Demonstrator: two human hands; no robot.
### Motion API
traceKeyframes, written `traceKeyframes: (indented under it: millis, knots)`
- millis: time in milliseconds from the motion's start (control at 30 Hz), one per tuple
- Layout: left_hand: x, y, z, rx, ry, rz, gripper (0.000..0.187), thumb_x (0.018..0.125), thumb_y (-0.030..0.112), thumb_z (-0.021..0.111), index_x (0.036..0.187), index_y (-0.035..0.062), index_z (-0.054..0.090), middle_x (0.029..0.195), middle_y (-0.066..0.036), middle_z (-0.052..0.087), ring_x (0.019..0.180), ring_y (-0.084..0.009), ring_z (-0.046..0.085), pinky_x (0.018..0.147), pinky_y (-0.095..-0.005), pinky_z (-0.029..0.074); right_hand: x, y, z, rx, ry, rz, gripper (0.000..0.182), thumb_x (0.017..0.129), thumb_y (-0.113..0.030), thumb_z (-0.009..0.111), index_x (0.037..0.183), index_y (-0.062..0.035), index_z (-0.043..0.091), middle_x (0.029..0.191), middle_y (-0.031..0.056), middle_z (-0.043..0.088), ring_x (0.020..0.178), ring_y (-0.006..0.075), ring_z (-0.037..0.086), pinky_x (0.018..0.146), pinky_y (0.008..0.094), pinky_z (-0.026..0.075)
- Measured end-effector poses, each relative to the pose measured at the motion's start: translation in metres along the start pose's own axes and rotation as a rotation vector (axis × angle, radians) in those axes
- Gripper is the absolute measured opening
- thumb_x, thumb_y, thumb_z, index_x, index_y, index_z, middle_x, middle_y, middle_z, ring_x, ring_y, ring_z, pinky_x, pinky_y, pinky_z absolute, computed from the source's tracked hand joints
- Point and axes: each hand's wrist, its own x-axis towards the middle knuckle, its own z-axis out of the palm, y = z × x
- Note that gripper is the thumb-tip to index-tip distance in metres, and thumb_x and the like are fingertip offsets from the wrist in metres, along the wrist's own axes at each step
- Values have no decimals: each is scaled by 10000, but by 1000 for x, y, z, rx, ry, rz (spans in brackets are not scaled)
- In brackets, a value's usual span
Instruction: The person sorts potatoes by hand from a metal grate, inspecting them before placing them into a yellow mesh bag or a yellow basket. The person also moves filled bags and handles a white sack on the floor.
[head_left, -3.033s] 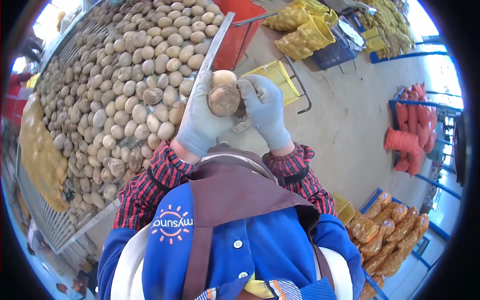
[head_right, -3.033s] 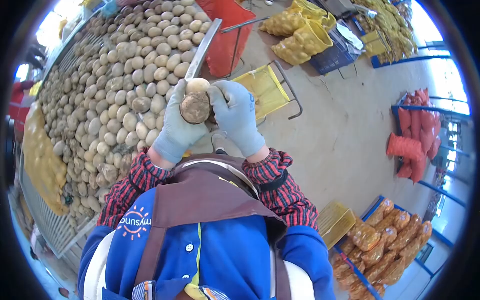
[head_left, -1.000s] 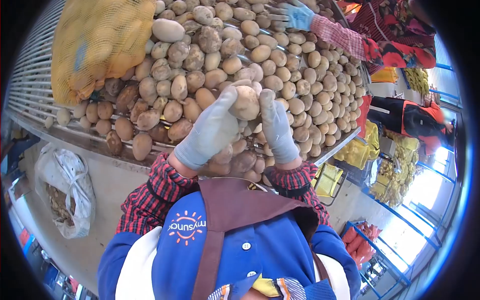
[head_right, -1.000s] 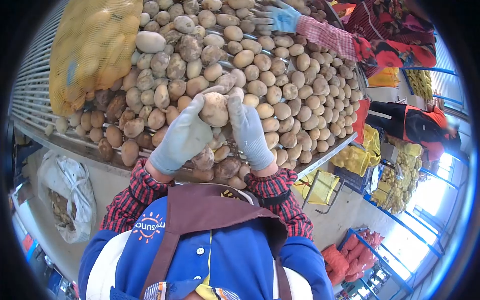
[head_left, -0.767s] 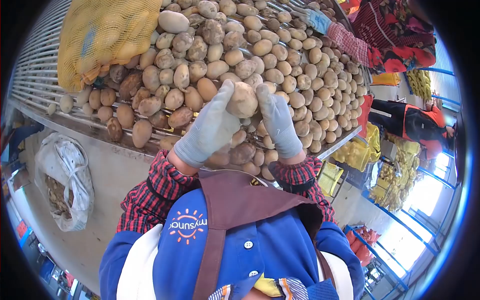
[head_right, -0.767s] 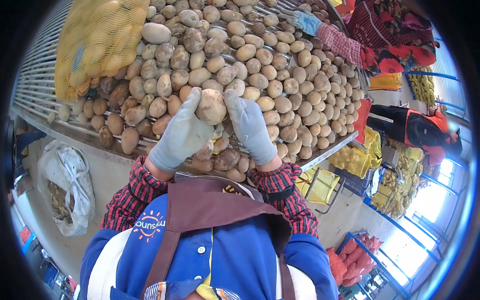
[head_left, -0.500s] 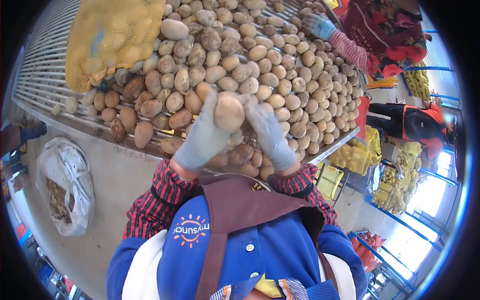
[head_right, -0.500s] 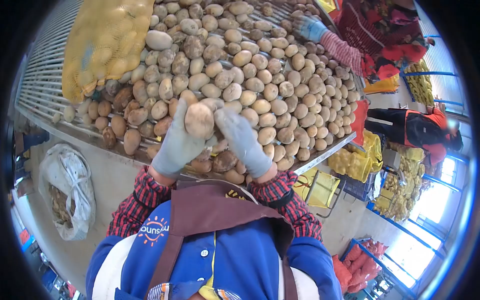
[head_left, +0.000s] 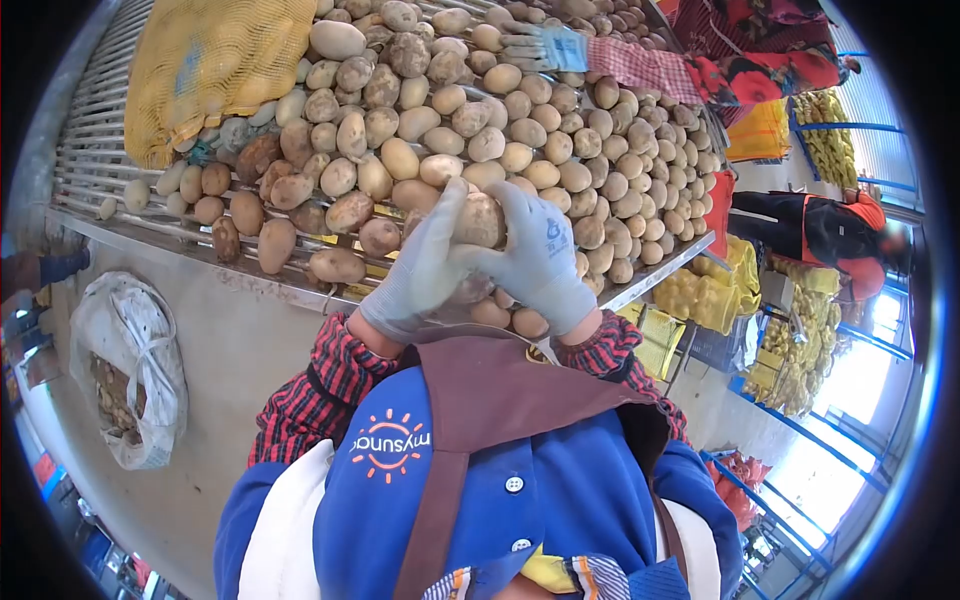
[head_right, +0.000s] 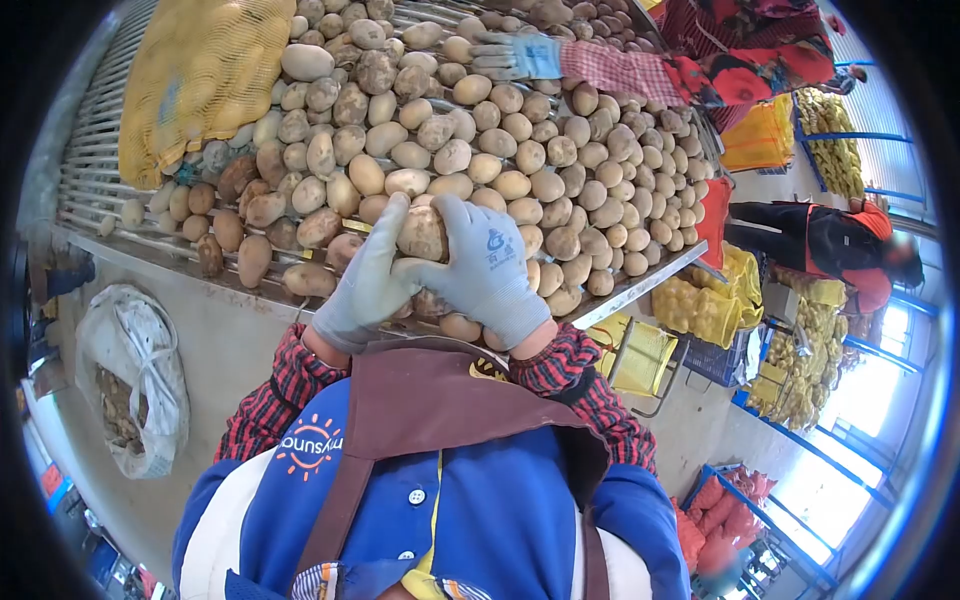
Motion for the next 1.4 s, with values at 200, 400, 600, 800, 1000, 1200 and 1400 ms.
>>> traceKeyframes:
  millis: [200, 400, 600, 800, 1000, 1200, 1400]
  knots:
    - [2, 17, -5, -169, -80, -193, 782, 933, 71, 669, 1557, -93, 226, 1438, -237, 519, 1315, -279, 549, 1085, -378, 461, 5, 3, -3, 1, -74, 3, 562, 769, -439, 803, 1143, -57, 632, 871, 139, 688, 807, 351, 670, 714, 465, 492]
    - [13, 9, 28, -767, 77, -664, 545, 1056, 359, 545, 1452, 0, 440, 1263, -143, 634, 1122, -255, 636, 922, -349, 542, -6, 29, 15, 275, -172, 115, 346, 927, -285, 693, 1167, -43, 632, 877, 140, 696, 792, 360, 671, 724, 464, 503]
    - [8, -22, -15, -2080, -142, -775, 449, 1043, 391, 536, 1275, 13, 606, 1325, -175, 611, 1266, -348, 568, 1019, -470, 528, -8, 74, 7, 108, 185, 196, 302, 900, -218, 690, 1148, -47, 666, 1058, 179, 681, 952, 367, 656, 821, 456, 521]
    - [8, -21, -44, -1839, 355, -742, 450, 1005, 355, 573, 1263, -7, 649, 1306, -178, 662, 1286, -348, 578, 1110, -486, 462, -19, 121, 9, -91, 86, 229, 380, 866, -298, 710, 1174, -81, 670, 1199, 161, 644, 1165, 374, 567, 1011, 496, 422]
    - [-17, -32, -60, -1793, 276, -626, 349, 1061, 325, 514, 965, 20, 654, 1107, -130, 688, 1131, -308, 644, 979, -476, 556, -12, 182, 8, -469, 241, -29, 390, 832, -178, 681, 1218, -126, 655, 1285, 113, 588, 1199, 367, 539, 1022, 518, 382]
    - [-40, -38, -58, -1611, 407, -789, 331, 1053, 267, 508, 1156, 10, 689, 1299, -193, 663, 1159, -326, 655, 944, -453, 580, 13, 140, 6, -169, 106, 130, 284, 807, -157, 669, 1089, -128, 654, 1150, 124, 623, 1049, 354, 607, 898, 511, 452]
    - [-21, -17, -36, -1384, 151, -663, 481, 1041, 165, 510, 1474, -38, 461, 1475, -222, 527, 1349, -312, 541, 1042, -387, 525, 22, 112, 52, -517, -160, 80, 336, 768, -184, 696, 1081, -119, 595, 1023, 103, 639, 959, 340, 638, 835, 469, 466]
